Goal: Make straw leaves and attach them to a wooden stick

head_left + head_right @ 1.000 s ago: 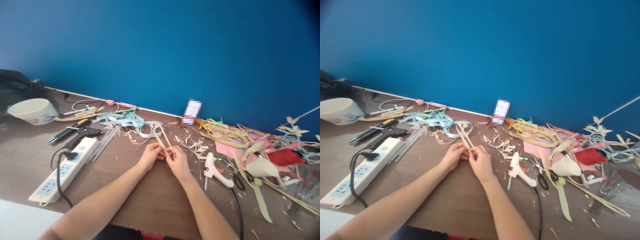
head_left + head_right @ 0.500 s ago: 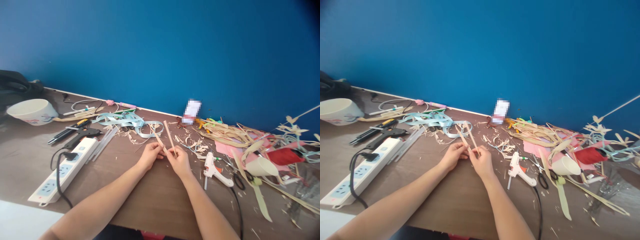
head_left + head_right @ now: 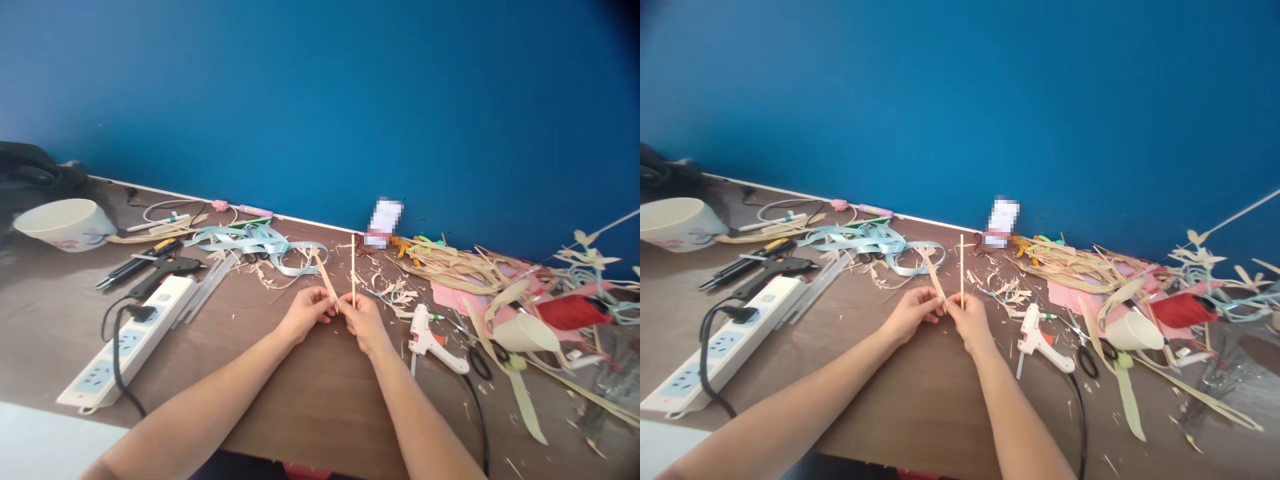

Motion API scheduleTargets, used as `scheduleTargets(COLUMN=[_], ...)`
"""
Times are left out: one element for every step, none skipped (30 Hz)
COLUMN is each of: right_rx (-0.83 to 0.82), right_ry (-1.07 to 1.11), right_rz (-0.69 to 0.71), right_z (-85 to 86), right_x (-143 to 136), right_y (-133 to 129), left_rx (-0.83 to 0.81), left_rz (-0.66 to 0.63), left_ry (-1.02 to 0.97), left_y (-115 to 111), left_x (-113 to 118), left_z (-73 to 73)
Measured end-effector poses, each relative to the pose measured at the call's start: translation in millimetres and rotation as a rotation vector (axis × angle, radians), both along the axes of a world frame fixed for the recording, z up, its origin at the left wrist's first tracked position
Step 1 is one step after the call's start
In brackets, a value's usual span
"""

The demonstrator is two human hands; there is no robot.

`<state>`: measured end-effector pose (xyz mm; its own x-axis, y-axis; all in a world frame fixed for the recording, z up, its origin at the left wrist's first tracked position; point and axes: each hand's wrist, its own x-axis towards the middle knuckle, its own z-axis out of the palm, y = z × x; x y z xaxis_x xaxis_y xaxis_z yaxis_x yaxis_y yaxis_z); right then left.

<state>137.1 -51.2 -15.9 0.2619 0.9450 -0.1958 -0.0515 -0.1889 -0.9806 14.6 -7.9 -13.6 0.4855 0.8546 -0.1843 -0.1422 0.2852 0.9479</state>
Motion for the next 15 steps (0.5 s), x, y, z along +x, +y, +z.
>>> scheduleTargets(right_rx=[-0.016, -0.029, -0.038, -0.044, -0.040, -0.025, 0.007, 0.055, 0.115, 0.172, 0.213, 0.228, 0.219, 0.191, 0.155], right_ry=[0.034, 0.060, 0.078, 0.089, 0.098, 0.108, 0.122, 0.137, 0.152, 0.163, 0.170, 0.173, 0.173, 0.173, 0.174], right_rz=[0.005, 0.010, 0.014, 0.019, 0.019, 0.007, -0.023, -0.073, -0.135, -0.199, -0.249, -0.276, -0.282, -0.276, -0.265], right_z=[0.0, -0.1, -0.1, 0.0, 0.5, 1.4, 2.9, 5.1, 7.8, 10.8, 14.0, 17.1, 19.8, 21.9, 23.4], right_x=[-1, -1, -2, -3, -3, -3, -1, 1, 4, 9, 14, 20, 26, 31, 36], right_y=[0, 0, 0, 0, 0, 0, 1, 1, 2, 3, 5, 6, 7, 9, 10], left_rx=[-0.007, -0.011, -0.013, -0.011, -0.008, -0.003, 0.001, 0.003, 0.005, 0.007, 0.011, 0.018, 0.028, 0.039, 0.047], left_rz=[0.004, 0.008, 0.008, 0.010, 0.013, 0.018, 0.022, 0.026, 0.026, 0.023, 0.015, 0.001, -0.016, -0.036, -0.054], left_ry=[0.003, 0.000, -0.007, -0.016, -0.025, -0.031, -0.032, -0.027, -0.019, -0.007, 0.006, 0.018, 0.027, 0.033, 0.039], left_y=[0, 0, 0, 0, 0, 1, 1, 1, 1, 1, 1, 0, -1, -2, -3], left_x=[0, 0, 0, 0, 0, 0, 0, 1, 1, 1, 1, 1, 1, 2, 2], left_z=[-0.3, -0.8, -1.4, -2.1, -2.7, -3.2, -3.5, -3.6, -3.5, -3.3, -3.0, -2.6, -2.3, -2.0, -1.7])
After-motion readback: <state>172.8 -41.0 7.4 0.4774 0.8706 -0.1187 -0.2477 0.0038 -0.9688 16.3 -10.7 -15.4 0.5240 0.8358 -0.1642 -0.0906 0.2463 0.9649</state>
